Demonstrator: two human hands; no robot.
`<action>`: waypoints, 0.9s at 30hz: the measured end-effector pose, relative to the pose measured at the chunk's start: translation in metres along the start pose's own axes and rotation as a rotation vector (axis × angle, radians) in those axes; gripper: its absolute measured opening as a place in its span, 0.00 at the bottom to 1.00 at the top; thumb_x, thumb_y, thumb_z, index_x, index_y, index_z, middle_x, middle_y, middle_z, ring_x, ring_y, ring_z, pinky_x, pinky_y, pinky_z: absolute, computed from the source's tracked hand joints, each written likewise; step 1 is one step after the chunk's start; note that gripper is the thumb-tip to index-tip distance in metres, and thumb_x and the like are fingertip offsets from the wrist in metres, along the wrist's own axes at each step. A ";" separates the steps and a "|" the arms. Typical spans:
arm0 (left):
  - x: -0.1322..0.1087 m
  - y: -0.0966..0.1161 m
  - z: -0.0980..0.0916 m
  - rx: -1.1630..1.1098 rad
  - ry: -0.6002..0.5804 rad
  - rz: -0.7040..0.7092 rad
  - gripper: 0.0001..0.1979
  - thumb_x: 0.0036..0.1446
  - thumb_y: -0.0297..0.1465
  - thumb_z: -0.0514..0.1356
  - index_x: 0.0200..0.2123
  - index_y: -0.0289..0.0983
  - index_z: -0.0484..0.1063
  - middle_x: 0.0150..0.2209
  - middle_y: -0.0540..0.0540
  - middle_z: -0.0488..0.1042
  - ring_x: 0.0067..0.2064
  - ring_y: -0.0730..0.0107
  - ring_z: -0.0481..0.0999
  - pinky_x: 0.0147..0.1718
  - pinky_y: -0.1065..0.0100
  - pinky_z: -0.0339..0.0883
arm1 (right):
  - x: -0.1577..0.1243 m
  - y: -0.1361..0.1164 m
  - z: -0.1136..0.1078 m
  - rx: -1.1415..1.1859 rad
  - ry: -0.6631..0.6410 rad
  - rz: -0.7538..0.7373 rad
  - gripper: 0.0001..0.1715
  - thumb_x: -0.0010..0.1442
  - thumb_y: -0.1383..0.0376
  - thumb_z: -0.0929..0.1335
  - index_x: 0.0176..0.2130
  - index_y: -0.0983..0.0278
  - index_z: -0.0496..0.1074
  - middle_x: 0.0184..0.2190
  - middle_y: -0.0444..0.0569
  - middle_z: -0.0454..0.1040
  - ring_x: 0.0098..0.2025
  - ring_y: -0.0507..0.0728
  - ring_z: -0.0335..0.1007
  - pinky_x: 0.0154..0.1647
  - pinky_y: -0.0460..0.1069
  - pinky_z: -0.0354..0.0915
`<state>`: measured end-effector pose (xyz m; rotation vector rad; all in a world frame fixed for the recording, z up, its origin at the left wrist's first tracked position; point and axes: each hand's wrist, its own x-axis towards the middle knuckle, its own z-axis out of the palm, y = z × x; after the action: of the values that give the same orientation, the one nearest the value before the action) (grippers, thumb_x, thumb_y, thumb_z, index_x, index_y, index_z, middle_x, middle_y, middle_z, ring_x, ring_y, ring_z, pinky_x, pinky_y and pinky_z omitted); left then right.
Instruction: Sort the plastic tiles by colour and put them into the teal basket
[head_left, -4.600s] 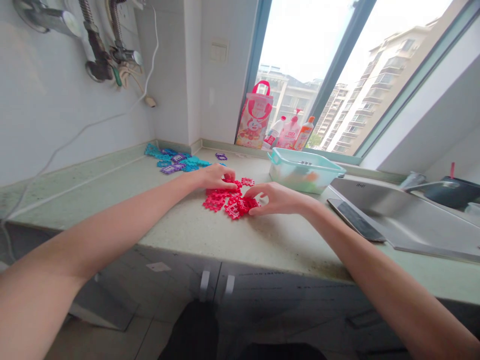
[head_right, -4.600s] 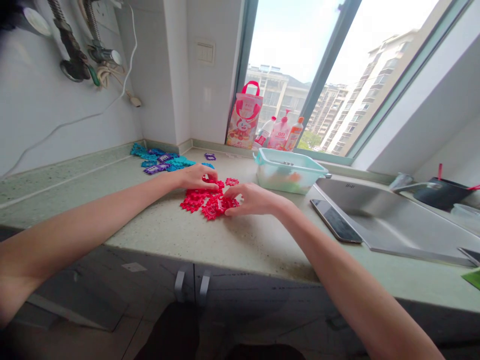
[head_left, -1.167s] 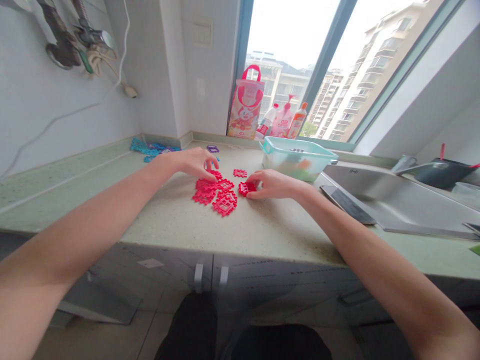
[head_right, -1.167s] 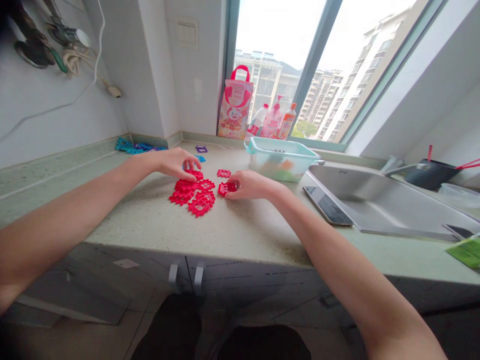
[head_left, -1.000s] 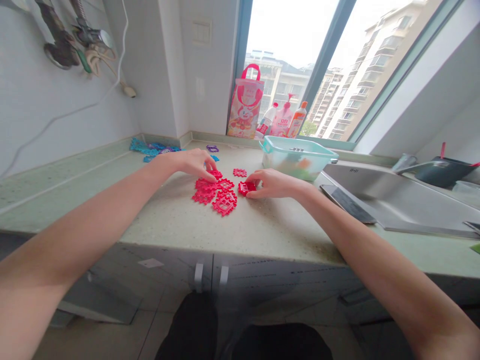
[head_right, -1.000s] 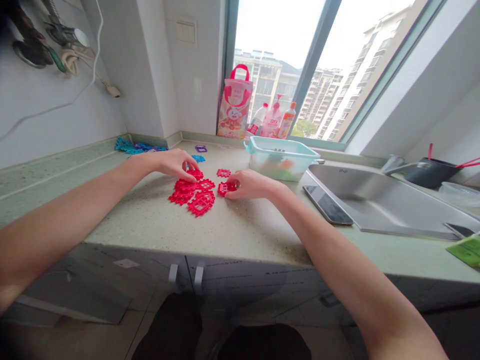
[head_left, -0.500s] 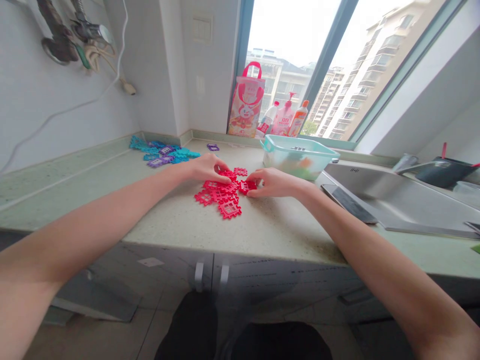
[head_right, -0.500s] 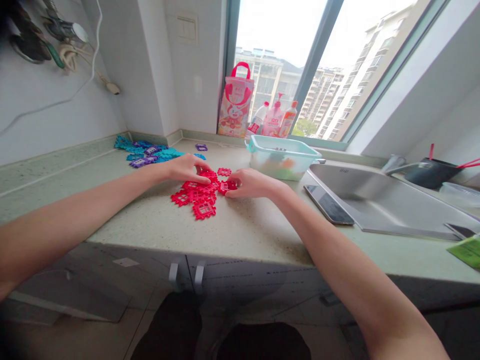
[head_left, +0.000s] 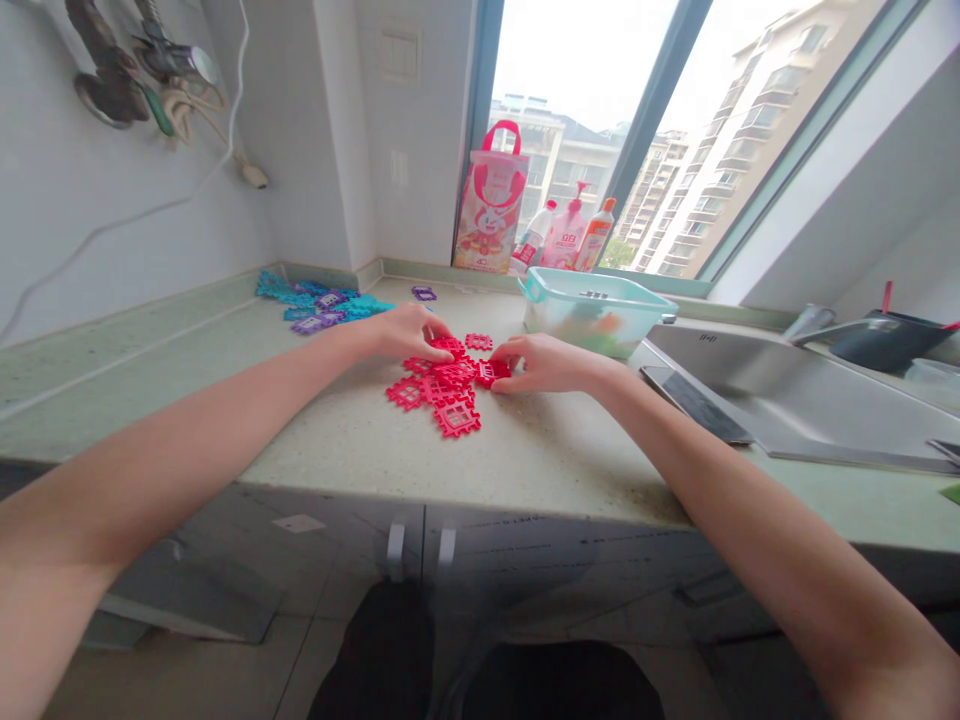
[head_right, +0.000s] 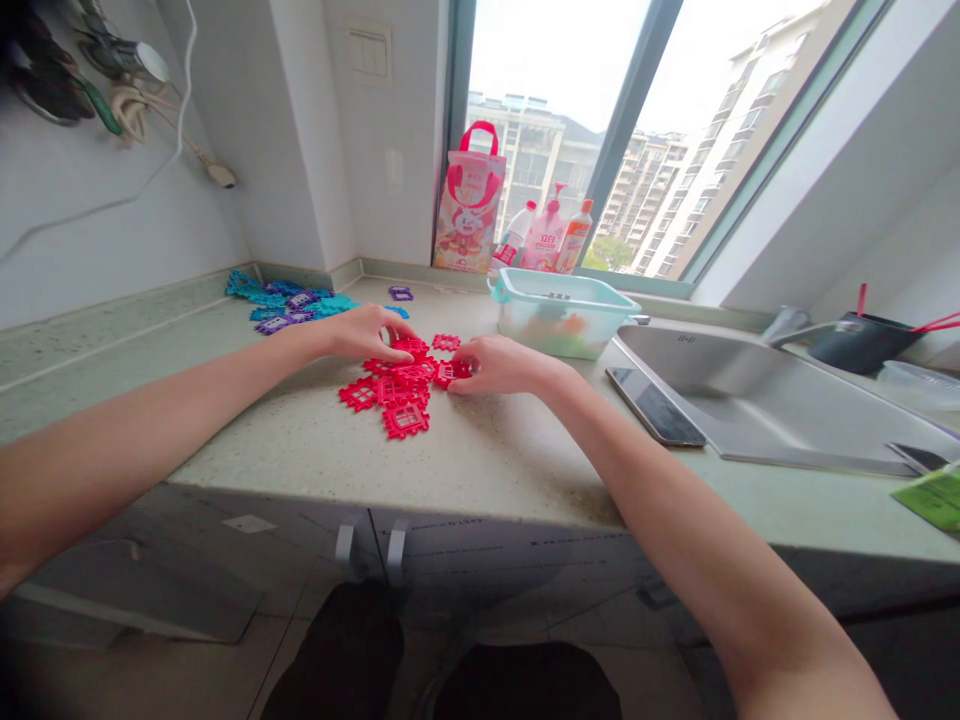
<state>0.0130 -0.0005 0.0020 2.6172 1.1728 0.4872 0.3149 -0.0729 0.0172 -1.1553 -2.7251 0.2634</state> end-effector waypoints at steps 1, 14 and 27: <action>0.001 -0.002 0.002 -0.008 -0.020 -0.007 0.28 0.53 0.55 0.71 0.49 0.42 0.90 0.40 0.45 0.87 0.40 0.58 0.83 0.38 0.65 0.71 | 0.000 0.000 0.000 -0.002 -0.003 -0.001 0.20 0.64 0.47 0.78 0.44 0.60 0.85 0.36 0.49 0.83 0.37 0.58 0.73 0.40 0.52 0.62; 0.003 -0.012 0.003 0.020 0.003 -0.105 0.31 0.49 0.58 0.72 0.49 0.45 0.90 0.41 0.44 0.87 0.41 0.55 0.83 0.37 0.64 0.70 | 0.000 0.001 0.001 -0.009 0.000 0.005 0.22 0.63 0.46 0.78 0.45 0.60 0.86 0.37 0.50 0.84 0.37 0.59 0.74 0.41 0.52 0.64; 0.003 -0.014 -0.001 0.126 0.086 -0.100 0.31 0.51 0.57 0.71 0.50 0.41 0.89 0.42 0.43 0.87 0.41 0.55 0.83 0.40 0.63 0.70 | -0.001 0.000 0.000 -0.028 0.012 0.019 0.17 0.64 0.49 0.77 0.41 0.60 0.84 0.37 0.48 0.84 0.35 0.56 0.73 0.38 0.51 0.61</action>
<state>0.0044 0.0111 -0.0012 2.6487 1.3976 0.5275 0.3155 -0.0741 0.0171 -1.1862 -2.7173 0.2210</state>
